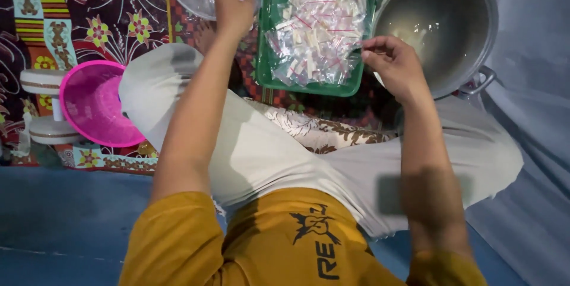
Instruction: Transferring small pre-packaged food bags from a sorting tray into a larger metal container.
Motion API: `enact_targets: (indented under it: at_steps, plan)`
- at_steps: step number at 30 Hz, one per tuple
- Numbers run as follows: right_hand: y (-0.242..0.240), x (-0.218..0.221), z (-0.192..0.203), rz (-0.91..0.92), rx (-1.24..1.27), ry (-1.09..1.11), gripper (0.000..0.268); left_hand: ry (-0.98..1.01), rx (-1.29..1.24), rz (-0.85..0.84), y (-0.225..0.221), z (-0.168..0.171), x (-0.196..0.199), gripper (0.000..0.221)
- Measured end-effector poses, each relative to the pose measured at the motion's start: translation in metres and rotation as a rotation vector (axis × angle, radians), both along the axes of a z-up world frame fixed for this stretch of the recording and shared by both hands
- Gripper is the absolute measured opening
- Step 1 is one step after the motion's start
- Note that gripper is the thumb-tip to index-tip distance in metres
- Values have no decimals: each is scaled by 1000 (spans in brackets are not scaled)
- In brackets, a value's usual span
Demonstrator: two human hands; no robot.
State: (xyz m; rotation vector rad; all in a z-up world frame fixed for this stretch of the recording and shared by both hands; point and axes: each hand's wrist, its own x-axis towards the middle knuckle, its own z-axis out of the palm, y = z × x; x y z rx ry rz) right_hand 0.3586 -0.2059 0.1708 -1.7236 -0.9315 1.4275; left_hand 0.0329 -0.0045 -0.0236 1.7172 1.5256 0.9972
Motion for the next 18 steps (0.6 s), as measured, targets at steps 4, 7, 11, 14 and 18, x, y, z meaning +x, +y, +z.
enact_targets:
  at_steps: [4, 7, 11, 14, 18]
  plan:
    - [-2, 0, -3, 0, 25, -49, 22, 242, -35, -294, -41, 109, 40, 38]
    - [0, 0, -6, 14, -5, -60, 26, 600, -195, -518, -57, 120, 59, 37]
    - [0, 4, -26, 53, 5, -103, 28, 722, -264, -686, -73, 95, 72, 34]
    - [3, 4, -33, 64, 9, -130, 32, 749, -227, -731, -77, 71, 79, 29]
    - [9, 0, -30, 85, -19, -176, 32, 772, -301, -735, -68, 60, 85, 25]
